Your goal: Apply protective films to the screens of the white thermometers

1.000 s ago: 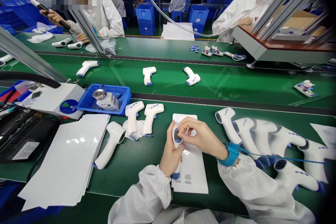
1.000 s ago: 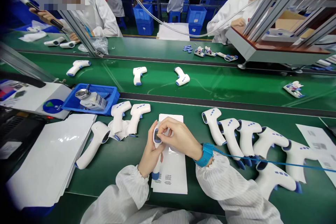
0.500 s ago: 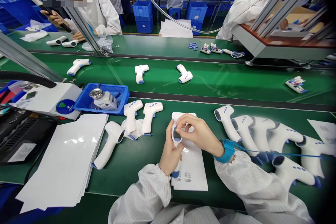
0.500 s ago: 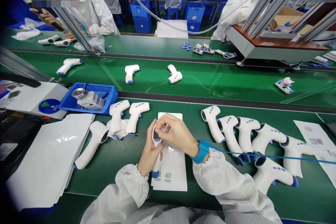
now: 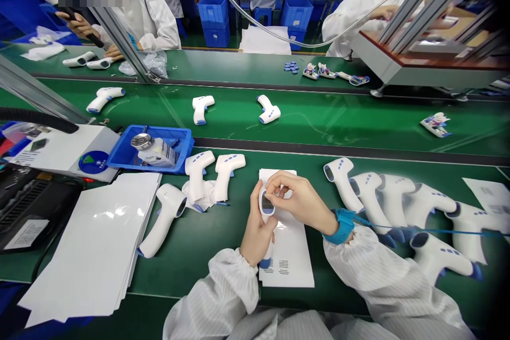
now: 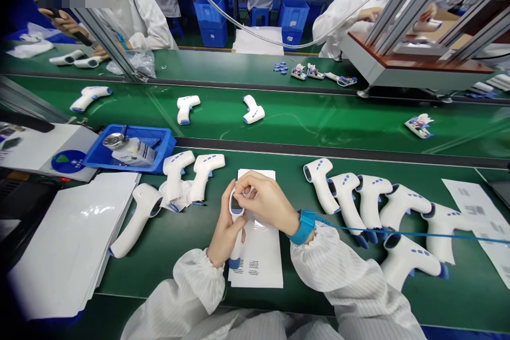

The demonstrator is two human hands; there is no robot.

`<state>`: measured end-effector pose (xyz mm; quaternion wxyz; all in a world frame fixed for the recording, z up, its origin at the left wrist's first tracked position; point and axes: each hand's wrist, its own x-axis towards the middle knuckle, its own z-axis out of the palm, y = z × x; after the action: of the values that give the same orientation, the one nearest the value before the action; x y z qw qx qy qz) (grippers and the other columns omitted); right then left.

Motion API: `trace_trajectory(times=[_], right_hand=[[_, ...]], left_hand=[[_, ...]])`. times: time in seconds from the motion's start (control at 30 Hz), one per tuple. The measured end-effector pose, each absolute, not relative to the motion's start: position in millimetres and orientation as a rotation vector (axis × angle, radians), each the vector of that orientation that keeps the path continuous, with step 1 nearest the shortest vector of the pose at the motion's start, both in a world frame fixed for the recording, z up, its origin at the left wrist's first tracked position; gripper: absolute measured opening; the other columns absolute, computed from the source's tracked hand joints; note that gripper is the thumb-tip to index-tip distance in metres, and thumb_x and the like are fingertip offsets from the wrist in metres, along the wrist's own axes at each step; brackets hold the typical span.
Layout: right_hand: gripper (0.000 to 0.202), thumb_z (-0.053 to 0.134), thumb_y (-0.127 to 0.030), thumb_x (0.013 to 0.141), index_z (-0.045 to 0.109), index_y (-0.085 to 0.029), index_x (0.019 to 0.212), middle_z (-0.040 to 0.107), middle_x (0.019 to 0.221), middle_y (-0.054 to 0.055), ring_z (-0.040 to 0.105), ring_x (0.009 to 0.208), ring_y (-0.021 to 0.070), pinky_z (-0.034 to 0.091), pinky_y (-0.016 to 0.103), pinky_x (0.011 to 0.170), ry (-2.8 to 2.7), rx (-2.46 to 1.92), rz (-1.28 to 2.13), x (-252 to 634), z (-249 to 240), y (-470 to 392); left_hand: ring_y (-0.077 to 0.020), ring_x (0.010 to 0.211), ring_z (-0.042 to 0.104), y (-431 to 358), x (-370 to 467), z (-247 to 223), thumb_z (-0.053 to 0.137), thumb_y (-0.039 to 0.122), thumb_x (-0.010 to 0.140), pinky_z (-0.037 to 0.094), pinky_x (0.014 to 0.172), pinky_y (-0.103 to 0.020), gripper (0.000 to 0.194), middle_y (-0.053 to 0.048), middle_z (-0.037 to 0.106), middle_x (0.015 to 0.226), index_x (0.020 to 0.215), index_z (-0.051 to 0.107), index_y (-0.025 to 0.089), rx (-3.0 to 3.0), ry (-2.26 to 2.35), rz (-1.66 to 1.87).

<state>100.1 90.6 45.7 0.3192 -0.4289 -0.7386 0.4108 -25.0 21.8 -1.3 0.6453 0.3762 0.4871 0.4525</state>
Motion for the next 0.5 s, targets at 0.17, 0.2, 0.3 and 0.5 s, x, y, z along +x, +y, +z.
trace_trajectory(times=[0.17, 0.2, 0.3, 0.5], right_hand=[[0.013, 0.057, -0.009, 0.077, 0.060, -0.021, 0.073, 0.066, 0.087, 0.001, 0.057, 0.069, 0.0113, 0.049, 0.024, 0.062, -1.940, -1.130, 1.092, 100.1, 45.8, 91.6], [0.013, 0.057, -0.009, 0.077, 0.060, -0.021, 0.073, 0.066, 0.087, 0.001, 0.057, 0.069, 0.0113, 0.049, 0.024, 0.062, -1.936, -1.131, 1.098, 100.0, 45.9, 91.8], [0.013, 0.057, -0.008, 0.076, 0.060, -0.021, 0.072, 0.065, 0.086, 0.000, 0.058, 0.070, 0.0112, 0.049, 0.023, 0.063, -1.931, -1.138, 1.111, 99.8, 46.4, 91.9], [0.012, 0.057, -0.010, 0.077, 0.060, -0.021, 0.072, 0.065, 0.086, 0.001, 0.058, 0.071, 0.0118, 0.049, 0.024, 0.063, -1.933, -1.134, 1.113, 100.2, 47.9, 92.3]], left_hand=[[-0.0016, 0.044, 0.044, 21.9, -26.4, 1.2, 0.049, 0.018, 0.085, 0.042, 0.043, -0.023, 0.076, -0.010, 0.038, 0.147, 0.148, 0.011, 0.037, 0.868, 1.088, 1.023], [-0.0014, 0.044, 0.044, 21.8, -26.8, 1.8, 0.049, 0.018, 0.085, 0.043, 0.044, -0.023, 0.075, -0.009, 0.036, 0.148, 0.148, 0.012, 0.038, 0.875, 1.083, 1.023], [-0.0006, 0.044, 0.044, 21.4, -28.0, 3.0, 0.048, 0.018, 0.086, 0.044, 0.046, -0.024, 0.073, -0.008, 0.029, 0.153, 0.147, 0.015, 0.039, 0.890, 1.066, 1.025], [-0.0034, 0.045, 0.046, 19.9, -29.6, 2.3, 0.047, 0.022, 0.086, 0.045, 0.050, -0.027, 0.073, -0.008, 0.036, 0.149, 0.148, 0.013, 0.037, 0.878, 1.021, 1.029]])
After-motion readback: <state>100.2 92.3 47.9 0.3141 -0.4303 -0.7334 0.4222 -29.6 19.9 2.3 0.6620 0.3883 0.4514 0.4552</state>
